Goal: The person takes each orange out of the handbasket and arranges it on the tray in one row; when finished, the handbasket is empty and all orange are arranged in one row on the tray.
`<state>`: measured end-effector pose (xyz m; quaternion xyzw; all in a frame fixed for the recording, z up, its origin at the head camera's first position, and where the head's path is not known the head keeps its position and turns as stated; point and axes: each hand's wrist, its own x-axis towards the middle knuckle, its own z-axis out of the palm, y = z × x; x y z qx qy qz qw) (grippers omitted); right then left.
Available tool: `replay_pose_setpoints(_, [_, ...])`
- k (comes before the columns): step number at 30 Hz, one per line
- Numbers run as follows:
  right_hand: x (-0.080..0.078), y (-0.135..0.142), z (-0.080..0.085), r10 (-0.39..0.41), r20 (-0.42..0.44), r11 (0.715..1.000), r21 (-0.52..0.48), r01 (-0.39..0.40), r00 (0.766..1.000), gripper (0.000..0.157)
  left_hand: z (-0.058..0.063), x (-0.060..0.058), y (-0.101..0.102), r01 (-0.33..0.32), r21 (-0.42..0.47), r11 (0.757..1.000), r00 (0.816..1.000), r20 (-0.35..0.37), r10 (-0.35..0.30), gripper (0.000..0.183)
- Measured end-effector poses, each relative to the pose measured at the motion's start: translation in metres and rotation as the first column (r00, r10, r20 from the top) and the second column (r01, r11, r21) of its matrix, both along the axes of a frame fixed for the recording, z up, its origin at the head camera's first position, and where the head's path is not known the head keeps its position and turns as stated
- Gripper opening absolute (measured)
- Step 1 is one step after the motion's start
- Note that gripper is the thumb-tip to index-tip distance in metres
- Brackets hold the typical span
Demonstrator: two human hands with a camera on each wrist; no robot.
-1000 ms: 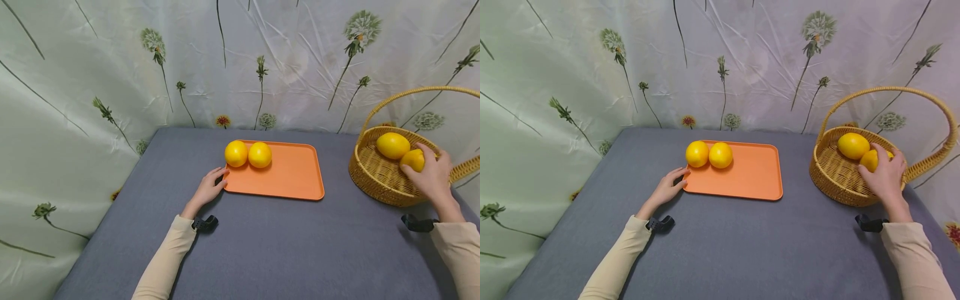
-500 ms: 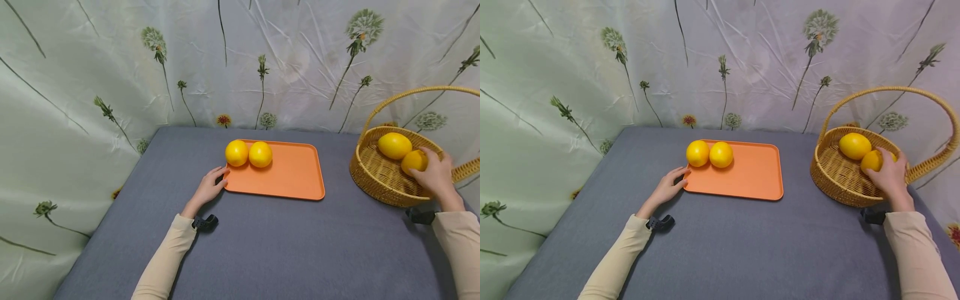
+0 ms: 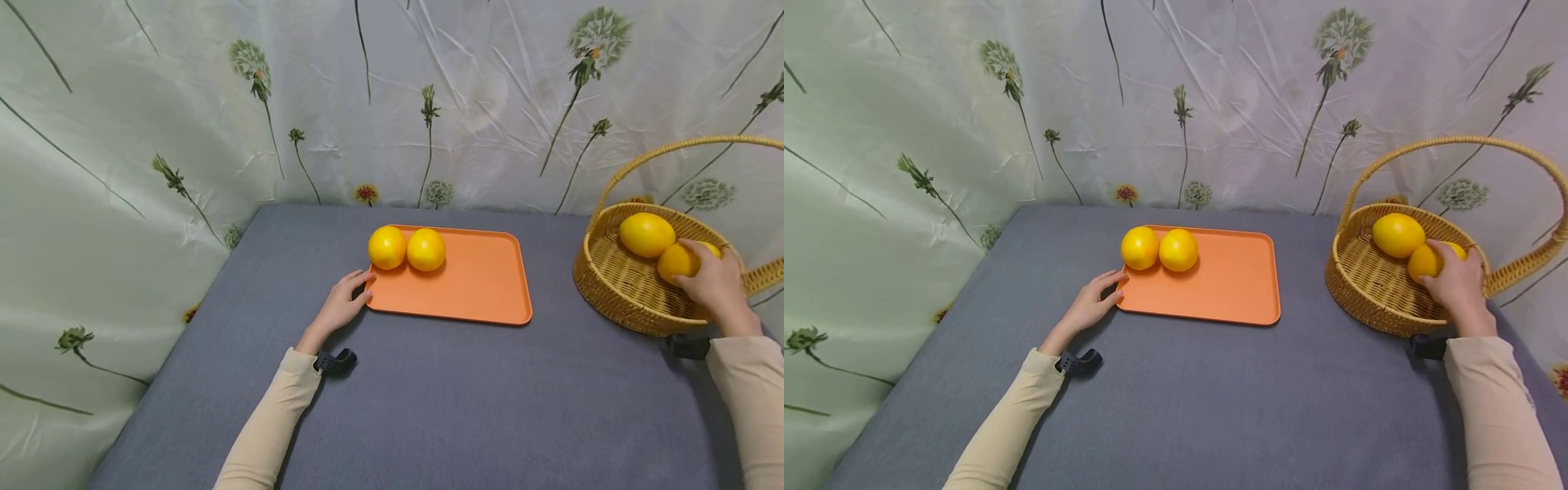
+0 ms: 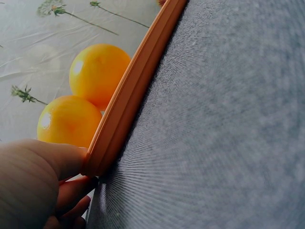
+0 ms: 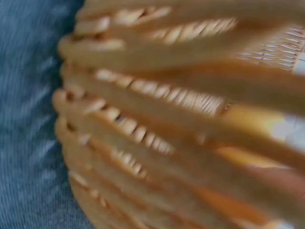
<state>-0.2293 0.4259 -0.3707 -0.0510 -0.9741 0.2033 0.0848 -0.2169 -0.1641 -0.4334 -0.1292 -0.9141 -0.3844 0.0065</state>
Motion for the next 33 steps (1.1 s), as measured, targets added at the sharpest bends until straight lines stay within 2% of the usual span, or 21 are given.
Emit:
replay_pose_setpoints(9, [-0.001,-0.005,-0.002,-0.079,0.052,0.992,0.103,0.074,0.996,0.063,-0.004,0.003,0.000,0.011,-0.007,1.000,1.000,-0.007,-0.011,0.042])
replay_pose_setpoints(14, [0.001,-0.004,-0.004,-0.085,0.049,0.990,0.118,0.079,0.995,0.063,-0.005,0.004,0.001,0.005,0.000,1.000,1.000,0.001,-0.005,0.042])
replay_pose_setpoints(22, [0.001,-0.002,-0.002,-0.026,-0.016,0.993,0.112,0.027,1.000,0.063,-0.005,-0.001,0.000,0.021,0.000,1.000,0.998,-0.055,-0.021,0.040])
replay_pose_setpoints(26, [0.002,-0.004,0.002,0.007,-0.041,0.993,0.114,-0.002,0.999,0.064,-0.002,-0.002,-0.001,0.019,0.002,1.000,0.999,-0.048,-0.019,0.041])
replay_pose_setpoints(33, [0.009,-0.015,0.007,0.030,-0.065,0.999,0.037,-0.028,0.997,0.066,-0.004,-0.003,-0.001,0.015,0.000,1.000,1.000,-0.025,-0.015,0.041])
